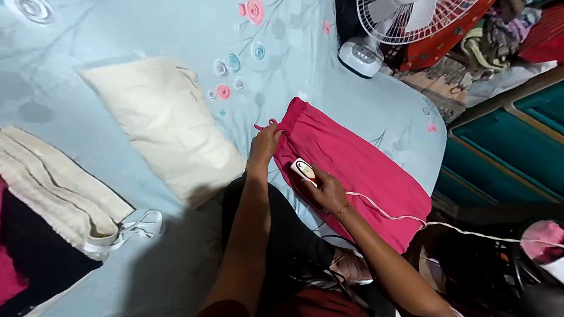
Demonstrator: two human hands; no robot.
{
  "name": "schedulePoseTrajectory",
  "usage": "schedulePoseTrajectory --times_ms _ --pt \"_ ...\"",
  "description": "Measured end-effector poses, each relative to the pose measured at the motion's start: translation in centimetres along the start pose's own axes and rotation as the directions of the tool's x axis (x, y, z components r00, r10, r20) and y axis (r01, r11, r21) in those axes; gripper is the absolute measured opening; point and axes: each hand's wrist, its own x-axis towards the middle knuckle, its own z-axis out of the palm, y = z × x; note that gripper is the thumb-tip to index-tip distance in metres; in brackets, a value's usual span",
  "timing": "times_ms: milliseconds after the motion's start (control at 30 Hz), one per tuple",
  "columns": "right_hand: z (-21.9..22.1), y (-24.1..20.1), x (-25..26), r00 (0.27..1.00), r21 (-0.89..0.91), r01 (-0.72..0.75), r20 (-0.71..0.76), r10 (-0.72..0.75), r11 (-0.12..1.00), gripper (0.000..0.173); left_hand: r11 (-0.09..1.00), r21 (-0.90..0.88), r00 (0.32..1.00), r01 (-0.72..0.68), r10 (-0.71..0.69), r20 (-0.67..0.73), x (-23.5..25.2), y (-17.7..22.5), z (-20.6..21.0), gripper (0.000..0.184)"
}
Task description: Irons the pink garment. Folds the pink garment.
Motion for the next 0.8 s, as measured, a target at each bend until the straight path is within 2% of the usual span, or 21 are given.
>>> schedulePoseTrajectory --times_ms 133,267,400,500,600,700,800 --pt "1.2 -2.0 3.9 1.000 0.024 -0.015 0.001 0.015 1.000 0.049 0.999 -0.026 1.000 0.030 -0.030 0.008 0.0 0.0 -0.3 0.037" --pt "0.4 -2.2 4.4 0.990 0.024 -0.068 0.126 0.064 0.997 0.054 0.999 -0.033 1.000 0.021 -0.021 -0.001 0.0 -0.6 -0.2 0.036" --pt "-1.8 0.1 0.4 0.974 -0.005 -0.094 0.204 0.093 0.996 0.057 0.999 -0.033 0.999 0.034 -0.033 0.007 0.2 -0.7 0.0 0.035" --pt "-3.7 2.1 -3.3 0.977 0.024 -0.116 0.181 0.109 0.993 0.055 0.995 -0.089 0.999 0.037 -0.038 -0.012 0.3 -0.8 0.1 0.036" --pt "-7.0 3.5 -6.7 0.970 0.081 -0.201 0.155 0.187 0.976 0.050 0.983 -0.182 0.997 -0.013 0.000 -0.071 0.3 -0.8 0.0 0.036" --pt "-10.6 4.9 -9.9 0.964 0.205 -0.267 0.059 0.260 0.942 0.046 0.978 -0.206 0.992 0.016 -0.041 -0.116 0.0 -0.9 -0.1 0.037" --pt "-13.7 6.2 -12.1 0.954 0.325 -0.262 -0.056 0.295 0.909 0.045 0.980 -0.184 0.985 0.070 -0.098 -0.145 -0.6 -0.9 -0.1 0.037"
